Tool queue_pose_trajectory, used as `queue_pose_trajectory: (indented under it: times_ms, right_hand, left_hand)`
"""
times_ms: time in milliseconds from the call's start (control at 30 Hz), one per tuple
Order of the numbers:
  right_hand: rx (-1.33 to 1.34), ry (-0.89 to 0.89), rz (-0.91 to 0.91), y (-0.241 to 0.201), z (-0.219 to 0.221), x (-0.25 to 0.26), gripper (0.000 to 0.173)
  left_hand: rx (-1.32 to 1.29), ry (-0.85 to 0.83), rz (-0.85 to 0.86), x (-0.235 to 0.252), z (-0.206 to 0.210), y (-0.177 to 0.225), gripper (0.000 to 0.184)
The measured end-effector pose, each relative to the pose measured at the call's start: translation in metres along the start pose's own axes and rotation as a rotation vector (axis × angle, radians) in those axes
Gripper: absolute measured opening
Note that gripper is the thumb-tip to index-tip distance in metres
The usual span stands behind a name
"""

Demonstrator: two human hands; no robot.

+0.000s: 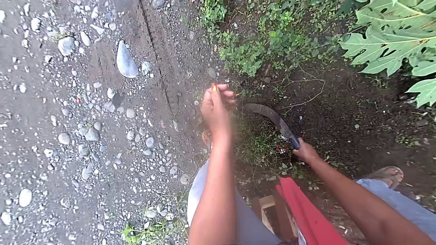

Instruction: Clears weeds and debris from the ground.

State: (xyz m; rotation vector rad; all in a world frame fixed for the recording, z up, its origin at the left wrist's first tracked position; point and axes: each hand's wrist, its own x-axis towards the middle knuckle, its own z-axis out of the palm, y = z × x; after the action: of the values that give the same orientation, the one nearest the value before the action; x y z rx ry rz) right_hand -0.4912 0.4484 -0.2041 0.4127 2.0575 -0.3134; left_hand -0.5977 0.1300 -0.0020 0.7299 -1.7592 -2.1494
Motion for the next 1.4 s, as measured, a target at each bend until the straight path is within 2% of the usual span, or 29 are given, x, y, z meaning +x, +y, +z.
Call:
queue_pose_trajectory:
  times_ms: [67,167,267,300,333,467,567,633,733,800,867,900,1000,1067,1133,1200,1267,1333,1367,1400]
  right_hand:
    - [0.028,0.051,-0.011,0.001,-0.018,-0.006,0.060]
    - [0.298,0.126,-0.018,-0.017,-0.031,-0.001,0.046]
    - [0.716,0.207,0.018,-0.052,-0.012,0.005,0.050]
    - [0.769,0.213,0.025,-0.058,0.000,0.004,0.051]
    - [0.703,0.189,0.031,-0.055,0.010,0.003,0.052]
    - [-0.078,-0.056,0.000,0.005,0.024,-0.010,0.060]
    - [-0.285,-0.058,-0.015,0.032,0.004,-0.025,0.061]
    - [-0.172,-0.007,-0.008,0.030,-0.005,-0.029,0.059]
    - [0.241,0.151,-0.008,0.000,-0.010,-0.029,0.055]
    - [0.560,0.237,0.024,-0.030,-0.003,-0.021,0.054]
    - [0.688,0.259,0.057,-0.045,0.015,-0.010,0.055]
    - [0.595,0.236,0.072,-0.041,0.023,-0.007,0.057]
    - [0.023,0.069,0.096,-0.004,0.023,-0.013,0.063]
    - [-0.143,0.071,0.071,0.008,-0.003,-0.016,0.066]
    - [-0.201,0.090,0.035,0.011,-0.028,-0.016,0.059]
    - [-0.100,0.124,0.021,0.002,-0.046,-0.011,0.054]
    - [0.189,0.189,0.027,-0.019,-0.048,-0.005,0.053]
    - [0.543,0.240,0.042,-0.042,-0.029,0.001,0.054]
    - [0.645,0.237,0.051,-0.047,-0.014,0.003,0.055]
    - [0.640,0.208,0.059,-0.044,0.001,0.004,0.055]
  left_hand:
    - [-0.002,0.003,-0.006,-0.004,-0.002,-0.001,0.036]
    - [-0.004,0.002,-0.018,-0.005,-0.002,0.000,0.036]
    - [-0.002,0.009,-0.012,-0.003,0.000,0.001,0.035]
    - [0.000,0.007,-0.012,-0.003,-0.001,0.000,0.035]
    - [0.001,0.005,-0.011,-0.003,-0.001,-0.001,0.035]
    - [0.008,0.000,-0.019,-0.002,0.000,0.001,0.035]
    - [0.009,0.009,-0.028,-0.003,-0.003,0.000,0.036]
    - [0.005,0.015,-0.027,-0.003,-0.003,0.001,0.036]
    - [0.003,0.021,-0.024,-0.004,-0.002,0.002,0.036]
    - [0.012,0.010,-0.021,-0.004,0.000,0.002,0.036]
    - [0.016,0.009,-0.025,-0.004,0.001,0.002,0.036]
    - [0.016,0.006,-0.028,-0.003,0.002,0.002,0.036]
    - [0.006,-0.002,-0.026,-0.002,0.003,0.001,0.037]
    - [0.006,0.004,-0.024,0.001,0.004,0.001,0.037]
    - [0.000,0.004,-0.035,-0.003,0.002,0.000,0.036]
    - [-0.018,0.008,-0.039,-0.002,0.002,0.001,0.035]
    - [-0.033,0.023,-0.040,-0.002,0.003,0.003,0.035]
    - [-0.030,0.025,-0.037,-0.002,0.002,0.003,0.035]
    - [-0.023,0.022,-0.034,-0.002,0.002,0.003,0.036]
    - [-0.014,0.019,-0.028,-0.001,0.001,0.003,0.037]
